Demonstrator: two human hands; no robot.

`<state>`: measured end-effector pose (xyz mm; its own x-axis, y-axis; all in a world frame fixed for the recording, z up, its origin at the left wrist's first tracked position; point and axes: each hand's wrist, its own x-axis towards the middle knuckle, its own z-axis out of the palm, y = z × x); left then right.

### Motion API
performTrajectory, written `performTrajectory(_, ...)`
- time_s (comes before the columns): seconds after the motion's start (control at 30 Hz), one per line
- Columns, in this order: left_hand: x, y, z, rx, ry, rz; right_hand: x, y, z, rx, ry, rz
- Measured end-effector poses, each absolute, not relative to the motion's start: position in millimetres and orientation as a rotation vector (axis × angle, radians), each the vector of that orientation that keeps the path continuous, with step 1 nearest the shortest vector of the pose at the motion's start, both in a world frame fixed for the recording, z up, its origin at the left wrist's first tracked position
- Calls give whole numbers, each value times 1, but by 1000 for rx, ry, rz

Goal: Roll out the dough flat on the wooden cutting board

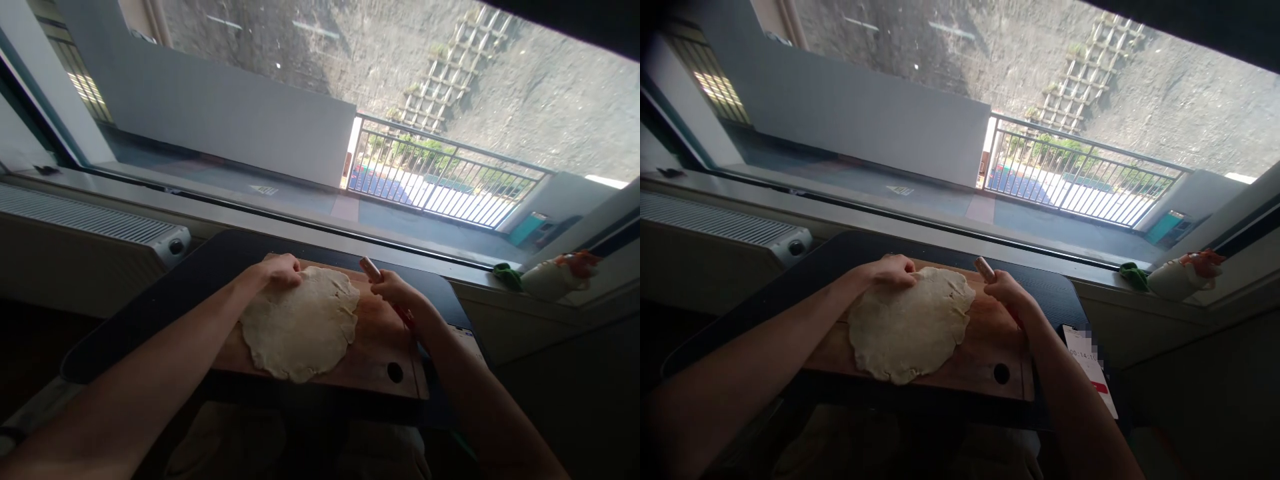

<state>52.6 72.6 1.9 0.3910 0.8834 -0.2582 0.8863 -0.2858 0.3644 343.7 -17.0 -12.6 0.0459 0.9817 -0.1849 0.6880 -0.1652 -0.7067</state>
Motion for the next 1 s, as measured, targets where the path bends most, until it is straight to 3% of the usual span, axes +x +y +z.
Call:
performTrajectory(0.2, 45, 57, 18, 1998, 979, 244, 315, 19, 24, -1542, -1933, 1232)
performTrajectory(0.37, 43, 47, 28, 1958, 878, 337, 291, 22, 24, -1590, -1920, 1415)
performTrajectory(0.63, -10, 64, 6, 1881, 1070, 77, 293, -7, 24, -1488, -1762, 1176)
performTrajectory(0.83, -22, 19, 2, 1703, 981, 556, 290, -44, 47, -1475, -1775, 948)
performTrajectory(1.0, -21, -3, 48, 1685, 966, 683, 297, -90, 96, -1501, -1687, 798)
